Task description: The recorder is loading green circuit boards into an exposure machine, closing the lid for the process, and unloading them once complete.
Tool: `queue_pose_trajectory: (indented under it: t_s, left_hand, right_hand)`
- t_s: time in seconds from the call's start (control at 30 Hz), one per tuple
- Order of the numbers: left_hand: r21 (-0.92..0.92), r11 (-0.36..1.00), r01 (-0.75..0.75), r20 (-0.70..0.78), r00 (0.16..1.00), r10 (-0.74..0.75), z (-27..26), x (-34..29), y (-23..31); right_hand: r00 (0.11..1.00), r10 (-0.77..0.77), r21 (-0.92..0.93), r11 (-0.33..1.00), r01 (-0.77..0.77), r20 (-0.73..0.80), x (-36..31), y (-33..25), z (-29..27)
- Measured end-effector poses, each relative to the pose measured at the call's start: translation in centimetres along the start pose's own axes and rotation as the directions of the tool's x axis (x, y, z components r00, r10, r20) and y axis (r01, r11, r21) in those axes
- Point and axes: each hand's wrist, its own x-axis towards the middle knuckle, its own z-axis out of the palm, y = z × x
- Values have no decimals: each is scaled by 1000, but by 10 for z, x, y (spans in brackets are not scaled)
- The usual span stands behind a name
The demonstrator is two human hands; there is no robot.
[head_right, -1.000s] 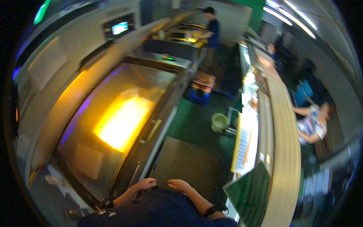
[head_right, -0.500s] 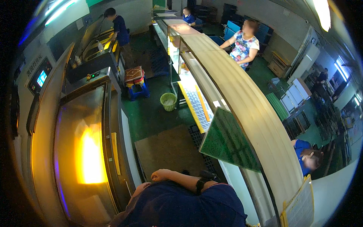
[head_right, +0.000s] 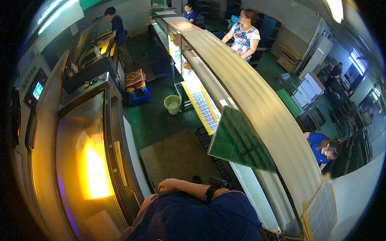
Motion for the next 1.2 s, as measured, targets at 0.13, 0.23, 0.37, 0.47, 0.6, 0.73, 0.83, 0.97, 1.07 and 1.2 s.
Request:
queue_pose_trajectory:
  t_s: [0.13,0.23,0.37,0.47,0.6,0.73,0.83,0.97,1.07,1.2]
  left_hand:
    - [36,994,99,-57,994,-97,1,-12,22]
    - [25,995,99,-75,992,-97,5,-13,5]
    - [11,997,78,-71,994,-77,10,-14,23]
    - [-72,997,8,-44,999,-11,12,-1,-13]
    - [-30,999,21,-10,1000,-21,4,8,-5]
    - [-8,1000,1,-17,1000,-1,-3,9,-2]
    - [11,999,33,-12,999,-33,-8,14,8]
    - [20,1000,17,28,999,-18,-9,27,16]
    - [21,1000,-14,65,998,12,-6,42,27]
    - [43,999,-27,116,993,21,-2,62,59]
  right_hand:
    - [998,-56,6,998,56,-16,2,10,9]
    - [998,-58,-8,998,58,-4,4,6,11]
    - [999,-34,-8,999,34,-41,-7,2,5]
    - [998,-55,-3,998,55,-38,-10,-2,-1]
    - [994,-20,39,999,25,-107,-17,-1,-13]
    - [961,-11,160,985,58,-277,-46,-12,-41]
    - [889,-43,212,965,155,-456,-77,-14,-56]
    - [720,54,396,863,315,-692,-133,-11,-71]
    - [376,182,395,665,633,-909,-173,7,-67]
    - [-77,311,110,541,834,-947,-231,14,-61]
